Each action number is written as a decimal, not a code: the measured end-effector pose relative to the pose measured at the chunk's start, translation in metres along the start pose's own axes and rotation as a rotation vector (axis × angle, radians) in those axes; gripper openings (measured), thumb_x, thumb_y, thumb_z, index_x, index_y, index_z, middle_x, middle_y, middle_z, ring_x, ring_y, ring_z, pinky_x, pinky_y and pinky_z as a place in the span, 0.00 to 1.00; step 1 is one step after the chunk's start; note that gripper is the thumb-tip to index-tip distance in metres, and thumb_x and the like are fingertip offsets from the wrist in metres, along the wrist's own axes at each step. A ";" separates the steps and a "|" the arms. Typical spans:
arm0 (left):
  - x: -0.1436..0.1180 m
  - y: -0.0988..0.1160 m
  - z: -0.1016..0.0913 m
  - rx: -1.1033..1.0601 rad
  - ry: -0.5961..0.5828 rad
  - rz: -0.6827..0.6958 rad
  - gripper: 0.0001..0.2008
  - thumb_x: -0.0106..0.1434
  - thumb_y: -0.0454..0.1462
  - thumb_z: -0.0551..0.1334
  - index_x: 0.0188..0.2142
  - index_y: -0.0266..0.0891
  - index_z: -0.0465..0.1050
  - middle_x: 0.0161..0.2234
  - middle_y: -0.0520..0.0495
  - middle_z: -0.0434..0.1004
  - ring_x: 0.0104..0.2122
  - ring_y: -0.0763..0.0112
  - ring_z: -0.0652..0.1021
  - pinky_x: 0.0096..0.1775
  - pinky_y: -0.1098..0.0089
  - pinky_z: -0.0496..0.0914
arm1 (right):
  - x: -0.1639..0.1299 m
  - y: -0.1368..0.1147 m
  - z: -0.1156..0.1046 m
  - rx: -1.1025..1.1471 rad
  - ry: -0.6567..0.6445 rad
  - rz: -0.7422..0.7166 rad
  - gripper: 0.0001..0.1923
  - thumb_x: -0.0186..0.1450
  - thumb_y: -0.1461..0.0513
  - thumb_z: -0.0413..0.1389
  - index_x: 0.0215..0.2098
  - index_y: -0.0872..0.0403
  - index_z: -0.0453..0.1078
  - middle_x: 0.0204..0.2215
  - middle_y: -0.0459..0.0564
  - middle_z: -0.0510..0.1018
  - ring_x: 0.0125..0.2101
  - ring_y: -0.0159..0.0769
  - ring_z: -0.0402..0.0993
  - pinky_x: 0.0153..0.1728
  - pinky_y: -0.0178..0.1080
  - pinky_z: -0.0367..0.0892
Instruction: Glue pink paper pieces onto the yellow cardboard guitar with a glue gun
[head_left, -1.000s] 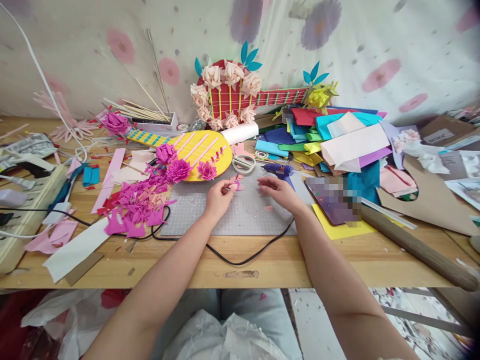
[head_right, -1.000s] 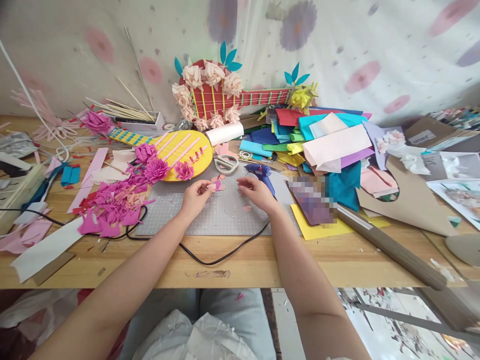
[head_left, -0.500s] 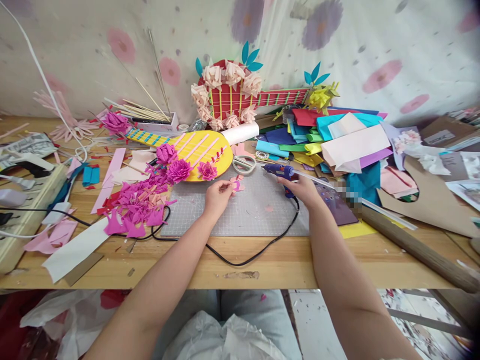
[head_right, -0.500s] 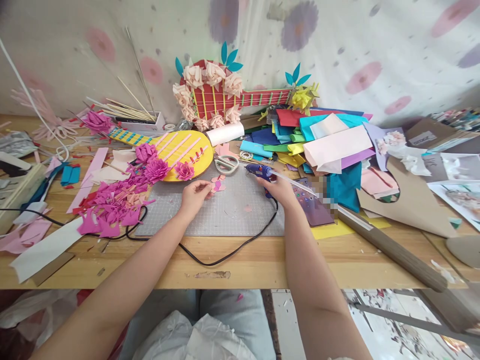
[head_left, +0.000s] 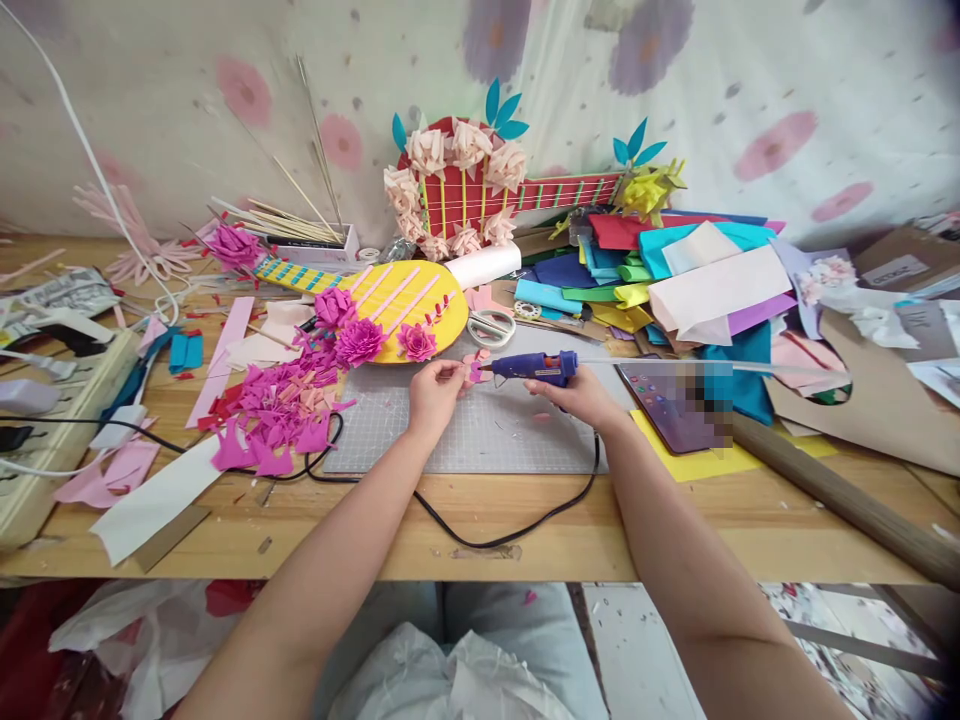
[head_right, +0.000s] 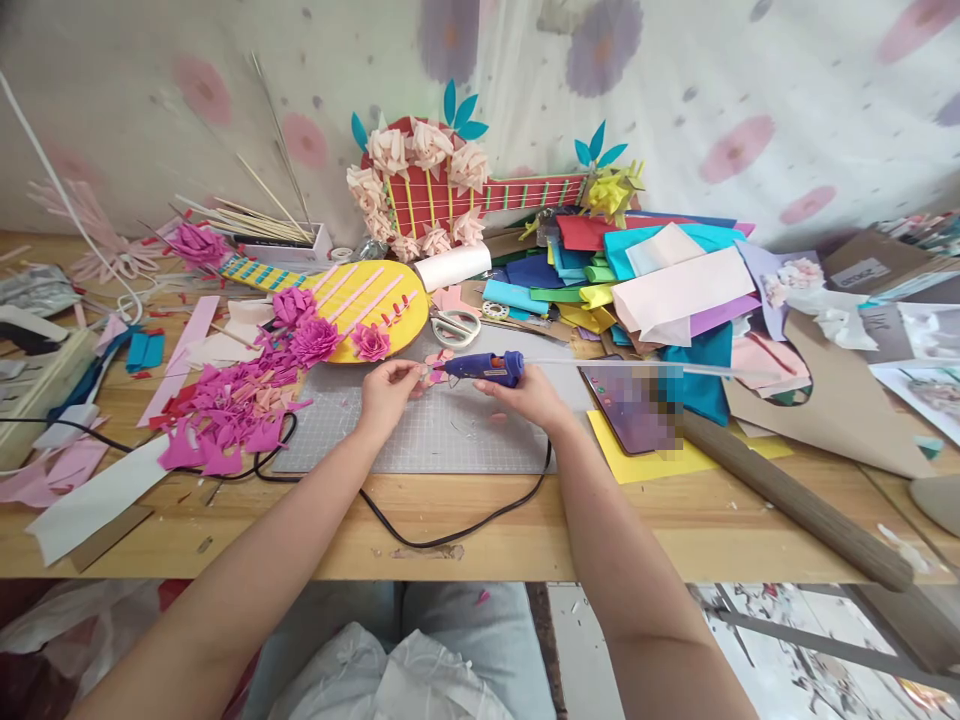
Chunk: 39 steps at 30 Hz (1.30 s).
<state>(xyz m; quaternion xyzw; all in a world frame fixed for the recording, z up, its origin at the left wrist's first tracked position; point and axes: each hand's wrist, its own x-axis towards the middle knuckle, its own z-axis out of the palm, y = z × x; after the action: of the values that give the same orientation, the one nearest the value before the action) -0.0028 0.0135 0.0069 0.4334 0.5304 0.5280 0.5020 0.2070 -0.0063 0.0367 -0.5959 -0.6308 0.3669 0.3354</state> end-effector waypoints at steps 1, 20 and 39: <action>0.000 -0.001 0.000 0.006 -0.001 0.009 0.05 0.53 0.37 0.63 0.27 0.37 0.72 0.23 0.50 0.76 0.25 0.70 0.77 0.27 0.71 0.71 | -0.001 -0.001 0.004 0.004 -0.003 0.000 0.21 0.50 0.47 0.61 0.31 0.55 0.73 0.27 0.50 0.77 0.27 0.35 0.72 0.25 0.35 0.69; -0.003 0.000 0.000 0.056 -0.023 0.042 0.03 0.56 0.35 0.60 0.29 0.37 0.71 0.24 0.49 0.77 0.26 0.70 0.79 0.27 0.72 0.71 | -0.002 -0.004 0.011 -0.010 -0.034 0.021 0.20 0.52 0.47 0.60 0.33 0.54 0.73 0.29 0.50 0.78 0.30 0.38 0.74 0.23 0.36 0.71; -0.002 -0.004 0.000 0.092 -0.043 0.071 0.04 0.55 0.37 0.61 0.29 0.38 0.71 0.23 0.50 0.76 0.25 0.71 0.77 0.27 0.72 0.71 | 0.000 -0.001 0.012 -0.010 -0.015 -0.018 0.22 0.53 0.45 0.59 0.36 0.54 0.73 0.28 0.49 0.77 0.29 0.37 0.72 0.25 0.37 0.70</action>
<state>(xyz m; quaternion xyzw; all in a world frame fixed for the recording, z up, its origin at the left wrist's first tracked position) -0.0025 0.0116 0.0028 0.4857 0.5275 0.5114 0.4736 0.1965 -0.0068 0.0318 -0.5892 -0.6403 0.3653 0.3309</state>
